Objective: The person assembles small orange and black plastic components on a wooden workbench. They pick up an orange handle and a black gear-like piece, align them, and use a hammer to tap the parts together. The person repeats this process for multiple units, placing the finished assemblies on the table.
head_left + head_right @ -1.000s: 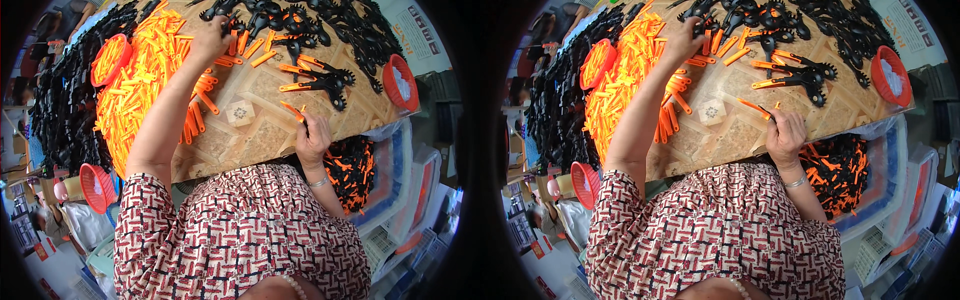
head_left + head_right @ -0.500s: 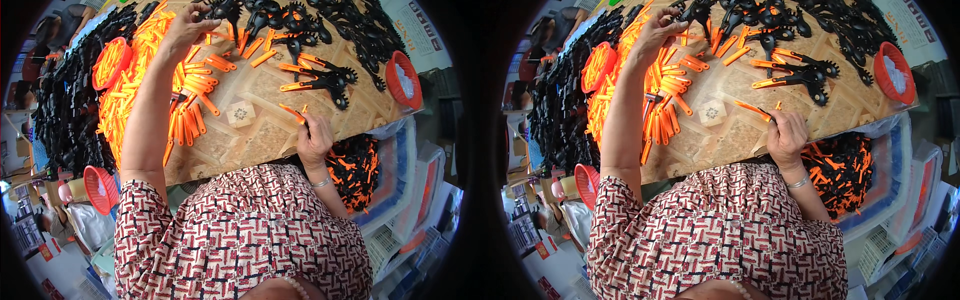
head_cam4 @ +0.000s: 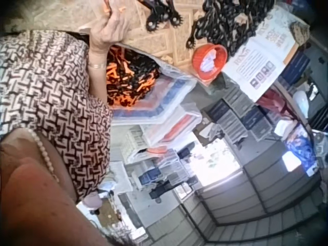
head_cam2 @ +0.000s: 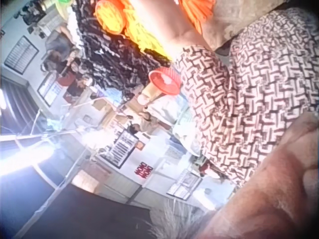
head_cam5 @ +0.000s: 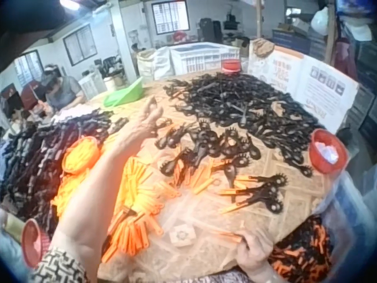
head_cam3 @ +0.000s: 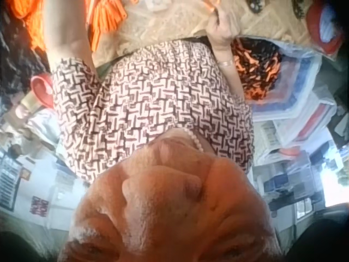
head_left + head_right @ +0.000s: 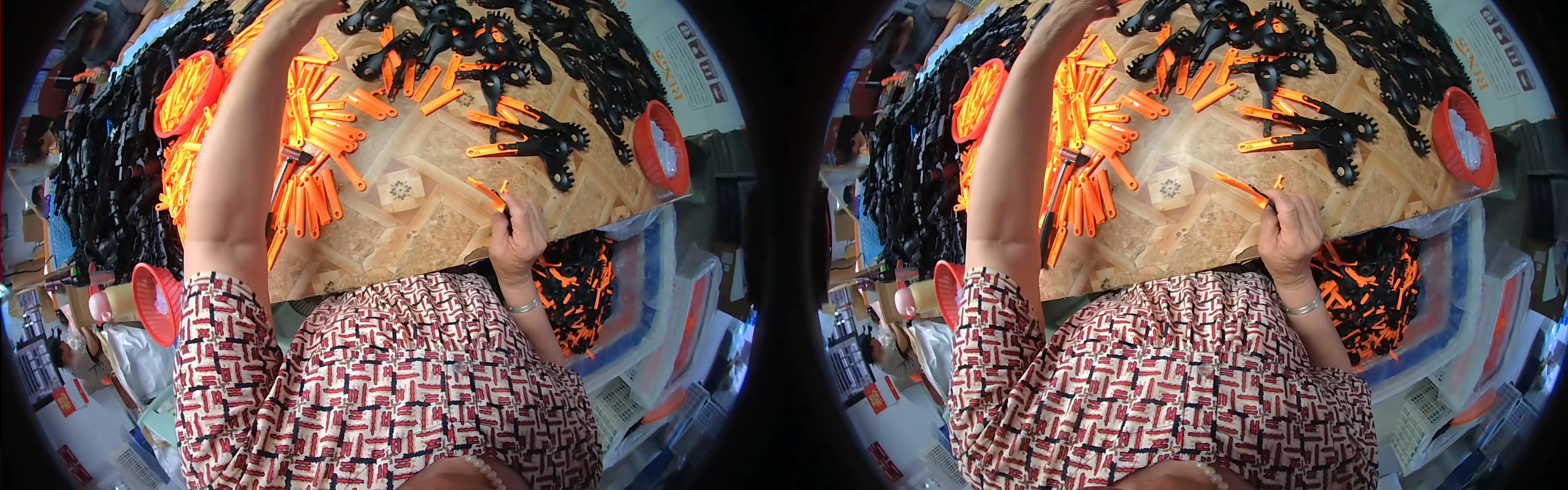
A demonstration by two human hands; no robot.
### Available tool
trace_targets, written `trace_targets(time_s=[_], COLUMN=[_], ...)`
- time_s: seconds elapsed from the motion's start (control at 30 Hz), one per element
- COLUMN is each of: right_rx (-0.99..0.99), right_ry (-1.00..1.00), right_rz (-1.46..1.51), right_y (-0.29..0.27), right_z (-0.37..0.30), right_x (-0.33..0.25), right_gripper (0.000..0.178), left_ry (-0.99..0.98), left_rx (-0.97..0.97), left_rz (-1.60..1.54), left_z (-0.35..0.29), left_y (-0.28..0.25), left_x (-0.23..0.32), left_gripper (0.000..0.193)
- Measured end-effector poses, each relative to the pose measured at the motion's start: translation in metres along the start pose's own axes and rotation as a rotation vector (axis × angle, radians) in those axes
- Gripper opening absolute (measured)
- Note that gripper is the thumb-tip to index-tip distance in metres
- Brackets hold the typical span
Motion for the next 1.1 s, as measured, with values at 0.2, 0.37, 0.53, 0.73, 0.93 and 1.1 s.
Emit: trace_targets(time_s=[0.2,0.37,0.53,0.73,0.93,1.1], right_rx=[-0.002,-0.017,-0.041,-0.047,-0.04,-0.083], right_ry=[-0.008,-0.028,0.017,0.023,0.056,0.018], right_rz=[-0.01,0.002,0.001,-0.014,-0.129,-0.064], right_y=[-0.004,-0.003,0.001,0.009,0.023,0.031], right_z=[0.008,0.008,-0.004,-0.006,-0.034,-0.033], right_x=[-0.011,-0.011,-0.011,-0.012,-0.029,-0.043], right_gripper=[0.031,0.031,0.031,0.03,0.023,0.023], left_ry=[0.209,0.469,0.283,0.436,0.576,0.573], left_rx=[-0.1,0.032,0.113,0.145,-0.187,-0.164], left_rz=[1.049,0.983,0.614,0.225,0.675,0.718], left_z=[-0.032,-0.091,-0.108,-0.067,-0.194,-0.325], left_y=[0.017,0.028,0.015,-0.017,-0.003,-0.015], left_x=[-0.1,-0.1,-0.079,-0.052,-0.084,-0.067], left_gripper=[0.041,0.033,0.032,0.076,0.035,0.032])
Point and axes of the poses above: each hand's wrist, its own z-axis towards the middle knuckle, its own y-axis out of the palm, x = y × z, the point moved 1 cm from there along z, towards the middle knuckle, and after that the axes turned 7 degrees about z, right-handed, at the moved point
